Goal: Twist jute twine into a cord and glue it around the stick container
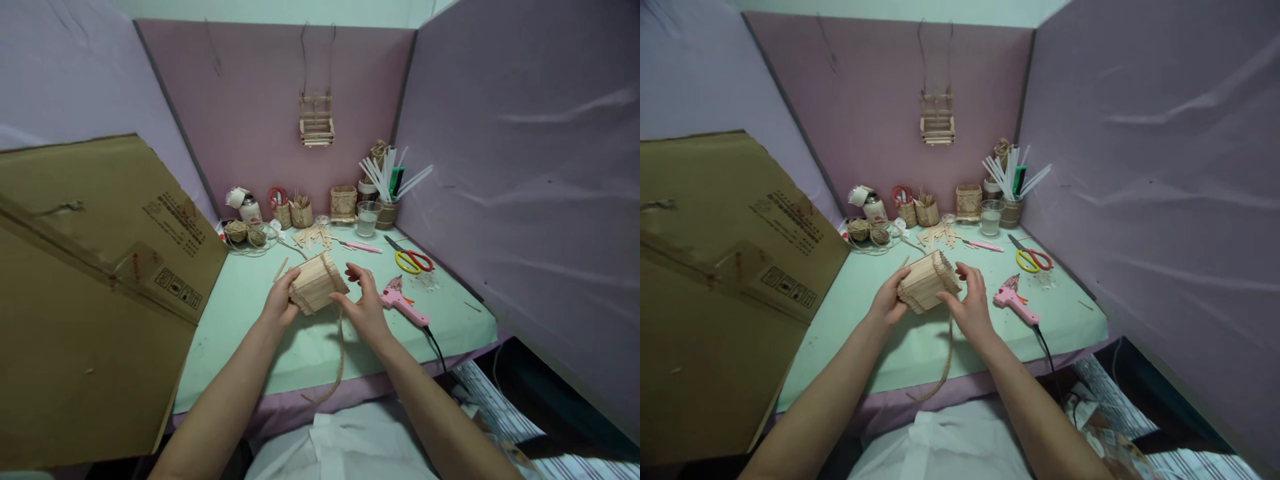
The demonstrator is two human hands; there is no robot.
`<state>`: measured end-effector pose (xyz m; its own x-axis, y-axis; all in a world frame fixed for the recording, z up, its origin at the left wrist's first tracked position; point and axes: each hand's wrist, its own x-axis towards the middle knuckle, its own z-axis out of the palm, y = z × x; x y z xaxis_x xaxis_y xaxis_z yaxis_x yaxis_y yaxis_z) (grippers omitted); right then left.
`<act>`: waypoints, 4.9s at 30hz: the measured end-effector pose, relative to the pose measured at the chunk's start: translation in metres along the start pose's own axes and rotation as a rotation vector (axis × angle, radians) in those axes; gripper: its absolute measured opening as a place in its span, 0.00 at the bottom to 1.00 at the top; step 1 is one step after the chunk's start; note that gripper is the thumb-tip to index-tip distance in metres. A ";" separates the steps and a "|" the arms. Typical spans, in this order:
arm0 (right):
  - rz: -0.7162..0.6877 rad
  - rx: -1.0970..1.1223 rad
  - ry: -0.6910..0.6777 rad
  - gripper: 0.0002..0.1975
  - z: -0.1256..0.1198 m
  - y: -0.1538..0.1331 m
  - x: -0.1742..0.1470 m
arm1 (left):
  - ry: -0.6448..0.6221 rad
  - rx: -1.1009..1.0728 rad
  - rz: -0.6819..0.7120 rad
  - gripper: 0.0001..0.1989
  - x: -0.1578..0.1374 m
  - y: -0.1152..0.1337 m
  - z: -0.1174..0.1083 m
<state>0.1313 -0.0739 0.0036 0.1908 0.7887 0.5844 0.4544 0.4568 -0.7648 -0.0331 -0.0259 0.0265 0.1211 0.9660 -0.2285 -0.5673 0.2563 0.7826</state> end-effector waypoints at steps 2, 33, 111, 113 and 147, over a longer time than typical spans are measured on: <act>0.065 0.015 -0.039 0.30 0.002 0.006 -0.003 | -0.009 -0.030 -0.066 0.11 0.004 0.006 -0.003; -0.329 -0.550 -0.059 0.20 0.007 0.010 -0.014 | -0.141 0.451 0.161 0.27 -0.001 -0.010 -0.016; 0.342 0.201 -0.197 0.15 0.009 -0.005 -0.025 | -0.036 0.095 0.206 0.31 -0.007 -0.007 -0.008; 0.352 0.179 -0.198 0.15 0.009 -0.004 -0.024 | -0.033 0.078 0.206 0.31 -0.007 -0.006 -0.007; 0.187 0.015 -0.152 0.16 -0.001 -0.016 -0.029 | -0.067 0.077 0.150 0.25 -0.007 -0.006 -0.009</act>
<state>0.1195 -0.1052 -0.0007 0.1363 0.9125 0.3858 0.4104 0.3025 -0.8603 -0.0380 -0.0350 0.0179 0.0949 0.9931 -0.0686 -0.5192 0.1082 0.8478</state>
